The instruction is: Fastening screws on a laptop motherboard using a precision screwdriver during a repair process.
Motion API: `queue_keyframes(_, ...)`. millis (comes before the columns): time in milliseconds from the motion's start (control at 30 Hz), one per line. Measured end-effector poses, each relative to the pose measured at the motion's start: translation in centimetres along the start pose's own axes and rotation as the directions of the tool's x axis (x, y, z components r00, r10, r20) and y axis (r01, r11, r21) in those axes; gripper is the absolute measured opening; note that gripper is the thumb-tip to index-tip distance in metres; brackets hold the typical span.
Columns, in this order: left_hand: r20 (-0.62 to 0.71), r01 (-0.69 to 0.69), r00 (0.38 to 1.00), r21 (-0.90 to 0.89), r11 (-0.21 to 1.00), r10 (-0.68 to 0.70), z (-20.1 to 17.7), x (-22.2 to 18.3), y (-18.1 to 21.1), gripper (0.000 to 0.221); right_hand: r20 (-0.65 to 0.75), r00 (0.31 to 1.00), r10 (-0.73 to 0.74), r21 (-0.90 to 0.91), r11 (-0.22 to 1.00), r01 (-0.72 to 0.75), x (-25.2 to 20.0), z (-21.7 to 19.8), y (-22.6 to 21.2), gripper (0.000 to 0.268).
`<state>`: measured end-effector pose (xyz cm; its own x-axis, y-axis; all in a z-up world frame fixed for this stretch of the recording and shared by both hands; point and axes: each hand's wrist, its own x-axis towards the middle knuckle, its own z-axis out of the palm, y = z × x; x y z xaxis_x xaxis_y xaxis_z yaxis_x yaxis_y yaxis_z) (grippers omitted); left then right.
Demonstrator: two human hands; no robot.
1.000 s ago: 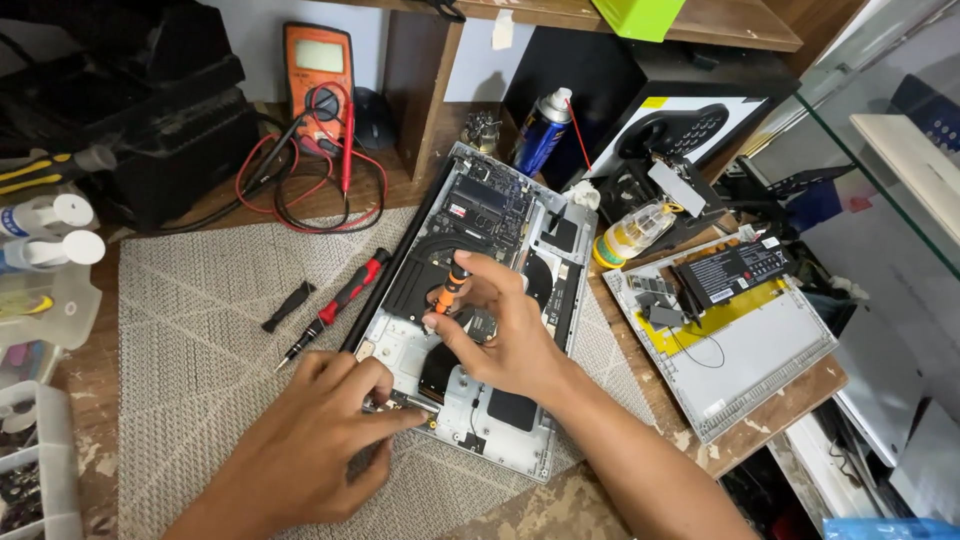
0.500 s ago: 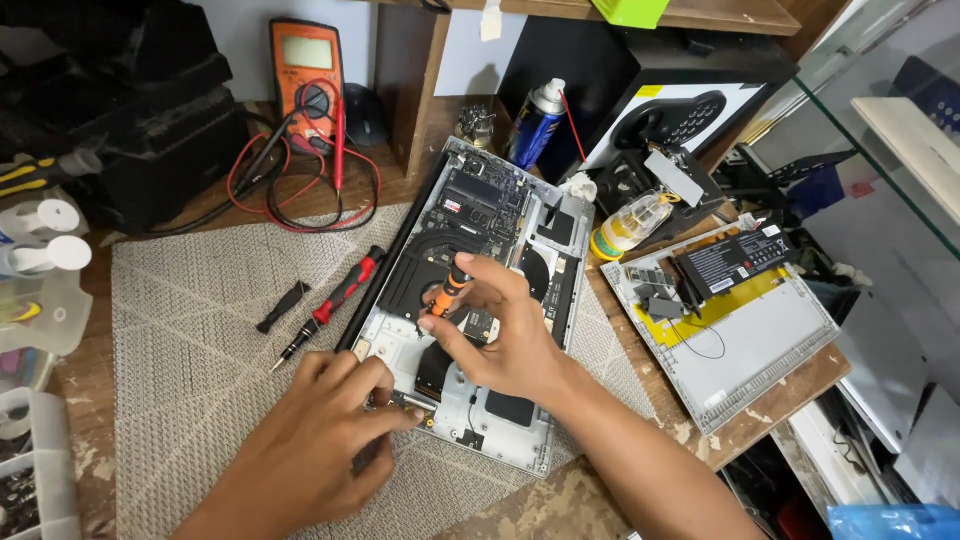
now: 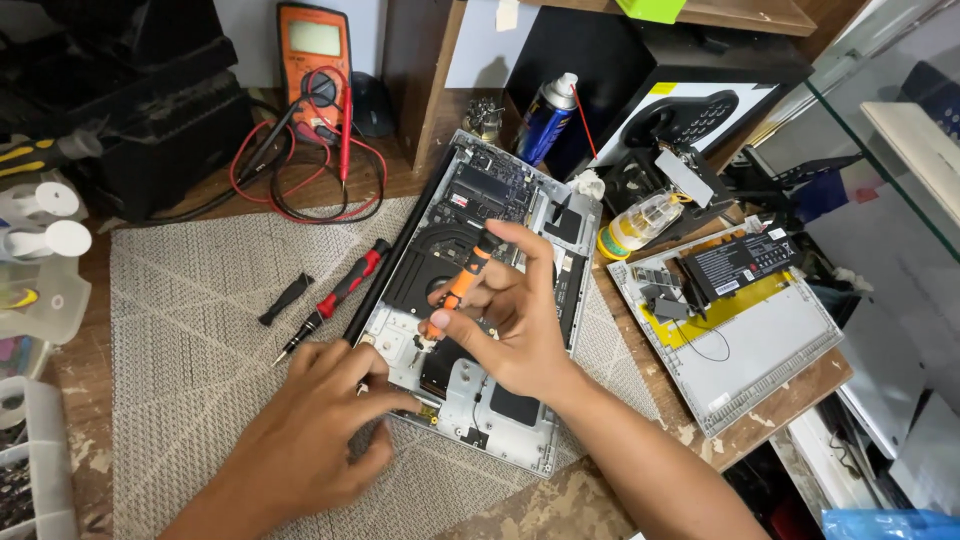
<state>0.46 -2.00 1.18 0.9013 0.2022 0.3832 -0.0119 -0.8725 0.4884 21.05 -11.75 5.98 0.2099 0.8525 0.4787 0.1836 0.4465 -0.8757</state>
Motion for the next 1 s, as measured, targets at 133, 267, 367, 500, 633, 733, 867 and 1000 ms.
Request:
queue_keyframes(133,0.033,0.036,0.999,0.021,0.999,-0.037,-0.1,-0.1,-0.2,0.036,-0.001,1.0,-0.01,0.007,1.0,0.01,0.0,0.0,0.2,0.075)
queue_keyframes(267,0.044,0.097,0.994,-0.018,0.995,-0.096,0.0,-0.2,-0.3,0.037,-0.041,0.999,0.033,0.071,0.997,-0.03,-0.2,0.0,0.4,0.076)
queue_keyframes(367,0.034,0.087,0.996,-0.02,0.996,-0.087,-0.1,-0.2,-0.4,0.036,-0.045,0.998,0.041,0.078,0.996,-0.038,-0.2,0.0,0.5,0.076)
queue_keyframes(500,0.036,0.133,0.991,-0.033,0.991,-0.131,0.0,-0.3,-0.4,0.036,-0.033,0.999,0.036,0.079,0.996,-0.033,-0.2,0.1,0.5,0.075)
queue_keyframes(633,0.047,0.315,0.949,-0.127,0.941,-0.312,0.4,-0.4,-0.6,0.039,-0.022,0.999,0.041,0.098,0.994,-0.039,-0.2,0.2,0.4,0.076)
queue_keyframes(733,-0.059,0.309,0.944,-0.177,0.934,-0.323,0.7,-0.6,-1.0,0.032,-0.02,0.999,0.036,0.108,0.994,-0.034,-0.3,0.1,0.5,0.077)
queue_keyframes(867,-0.155,0.34,0.901,-0.328,0.881,-0.406,0.8,-0.5,-1.4,0.031,-0.007,0.999,0.037,0.125,0.991,-0.036,-0.2,0.3,0.4,0.076)
queue_keyframes(1000,-0.245,0.283,0.863,-0.491,0.824,-0.442,1.0,-0.3,-1.7,0.026,-0.007,0.999,0.039,0.138,0.99,-0.038,-0.2,0.3,0.4,0.077)
